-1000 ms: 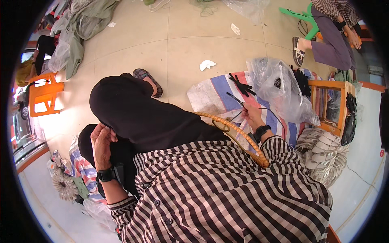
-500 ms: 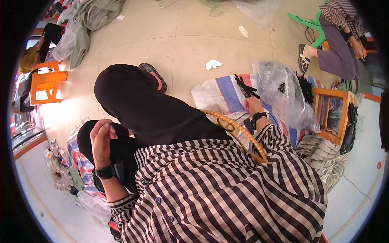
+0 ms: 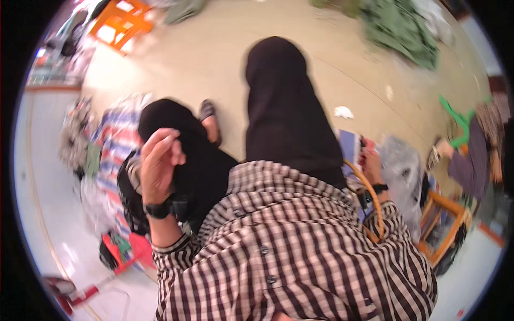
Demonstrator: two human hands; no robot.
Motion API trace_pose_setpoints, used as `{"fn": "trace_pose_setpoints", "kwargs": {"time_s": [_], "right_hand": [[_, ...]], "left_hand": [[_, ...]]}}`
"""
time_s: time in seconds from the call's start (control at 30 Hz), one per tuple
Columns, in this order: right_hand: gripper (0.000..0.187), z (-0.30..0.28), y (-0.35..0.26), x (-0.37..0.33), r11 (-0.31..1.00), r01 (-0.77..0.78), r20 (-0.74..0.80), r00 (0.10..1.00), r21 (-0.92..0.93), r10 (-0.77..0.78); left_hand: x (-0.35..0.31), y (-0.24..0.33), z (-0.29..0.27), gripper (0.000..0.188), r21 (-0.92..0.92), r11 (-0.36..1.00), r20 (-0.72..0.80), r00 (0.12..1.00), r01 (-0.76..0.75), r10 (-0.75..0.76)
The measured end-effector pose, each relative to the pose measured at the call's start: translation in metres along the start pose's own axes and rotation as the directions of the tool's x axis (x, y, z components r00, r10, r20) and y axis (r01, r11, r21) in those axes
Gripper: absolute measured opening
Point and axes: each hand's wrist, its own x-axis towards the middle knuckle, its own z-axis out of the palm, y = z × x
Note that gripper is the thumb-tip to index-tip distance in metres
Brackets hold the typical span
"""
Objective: The recorder is assembling small black strap components by attaching a plastic buckle or end-piece to a fabric or rubber strap.
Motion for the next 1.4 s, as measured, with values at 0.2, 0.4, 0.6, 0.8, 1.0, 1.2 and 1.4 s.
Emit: {"fn": "trace_pose_setpoints", "kwargs": {"time_s": [0.2, 0.4, 0.6, 0.8, 1.0, 1.2, 1.4], "right_hand": [[0.017, 0.085, -0.102, 0.004, 0.955, 0.288, 0.351, 0.904, -0.076, -0.245], [0.019, 0.170, -0.221, -0.057, 0.835, 0.550, 0.588, 0.664, 0.035, -0.462], [0.012, 0.267, -0.257, -0.196, 0.719, 0.695, 0.837, 0.390, 0.006, -0.384], [0.010, 0.328, -0.229, -0.246, 0.450, 0.881, 0.975, 0.206, -0.145, -0.089], [0.013, 0.353, -0.200, -0.213, 0.507, 0.811, 0.953, 0.293, -0.292, 0.080], [0.015, 0.357, -0.213, -0.214, 0.574, 0.693, 0.883, 0.452, -0.436, 0.125], [0.014, 0.359, -0.207, -0.217, 0.569, 0.680, 0.876, 0.450, -0.462, 0.174]], "left_hand": [[-0.034, -0.005, -0.039, 0.016, -0.088, 0.990, -0.202, 0.975, -0.113, 0.094], [-0.058, -0.049, -0.098, 0.016, -0.207, 0.965, -0.437, 0.898, -0.161, 0.057], [-0.056, -0.136, -0.156, 0.012, -0.249, 0.968, -0.570, 0.815, -0.043, -0.110], [-0.085, -0.222, -0.181, 0.013, -0.315, 0.927, -0.629, 0.686, 0.206, -0.366], [-0.095, -0.302, -0.193, 0.013, -0.310, 0.873, -0.687, 0.546, 0.376, -0.480], [-0.122, -0.344, -0.173, 0.026, 0.031, 0.805, -0.886, 0.390, 0.593, -0.253], [-0.116, -0.332, -0.162, 0.027, 0.219, 0.738, -0.916, 0.395, 0.639, -0.070]]}}
